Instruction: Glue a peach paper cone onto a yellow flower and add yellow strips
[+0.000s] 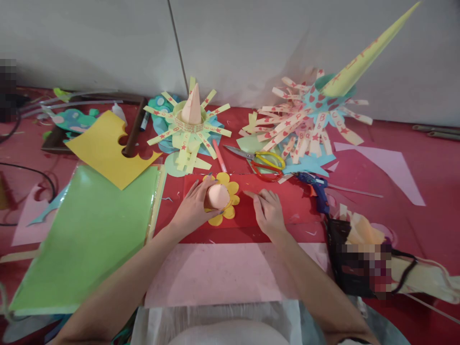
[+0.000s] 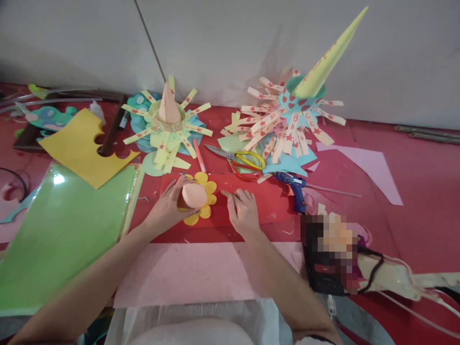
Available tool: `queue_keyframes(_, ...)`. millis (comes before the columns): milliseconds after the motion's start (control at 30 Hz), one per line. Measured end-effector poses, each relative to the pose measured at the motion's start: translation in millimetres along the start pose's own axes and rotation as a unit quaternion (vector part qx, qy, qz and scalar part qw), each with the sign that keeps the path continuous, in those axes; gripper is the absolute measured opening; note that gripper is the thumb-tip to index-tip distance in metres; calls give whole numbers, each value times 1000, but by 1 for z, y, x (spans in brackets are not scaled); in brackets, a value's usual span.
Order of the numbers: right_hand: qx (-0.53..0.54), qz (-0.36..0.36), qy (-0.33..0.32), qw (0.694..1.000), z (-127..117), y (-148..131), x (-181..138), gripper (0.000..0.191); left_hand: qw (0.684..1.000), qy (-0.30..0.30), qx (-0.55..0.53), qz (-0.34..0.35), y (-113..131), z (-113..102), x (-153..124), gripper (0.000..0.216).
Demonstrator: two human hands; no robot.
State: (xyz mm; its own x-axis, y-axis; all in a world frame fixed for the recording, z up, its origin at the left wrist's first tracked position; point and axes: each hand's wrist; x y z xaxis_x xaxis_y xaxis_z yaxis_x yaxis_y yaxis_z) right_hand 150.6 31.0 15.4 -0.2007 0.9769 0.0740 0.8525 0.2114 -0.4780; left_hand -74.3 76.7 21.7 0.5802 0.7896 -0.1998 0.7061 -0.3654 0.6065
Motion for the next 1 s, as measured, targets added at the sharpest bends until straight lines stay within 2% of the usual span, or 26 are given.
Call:
queue_keyframes(567,-2,-7,10,1000,0,1,2,34,1000,2,-2,3,-2,1,1,74)
queue_keyframes(833,2,-48,73,996,0,-7,-3,28,999,-26,12,17,2,-2,-2,70)
queue_keyframes(900,-13,-67,57,996,1,-12,-4,30,999,-25,24,15,2,-2,-3,75)
queue_keyframes(1000,-46,-94,-6,994,6,-18,-3,42,999,-23,46,10,-1,-1,-3,79)
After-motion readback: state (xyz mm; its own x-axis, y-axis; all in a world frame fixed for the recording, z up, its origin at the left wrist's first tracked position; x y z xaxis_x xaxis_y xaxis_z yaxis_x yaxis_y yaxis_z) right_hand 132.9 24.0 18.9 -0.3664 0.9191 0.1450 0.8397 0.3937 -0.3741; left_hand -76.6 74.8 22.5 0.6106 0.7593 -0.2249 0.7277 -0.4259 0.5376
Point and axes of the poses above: each hand's wrist, its own x-axis towards the middle knuckle, its own z-axis out of the palm, y = z × x, and after that the axes turned 14 degrees about -y, right-handed
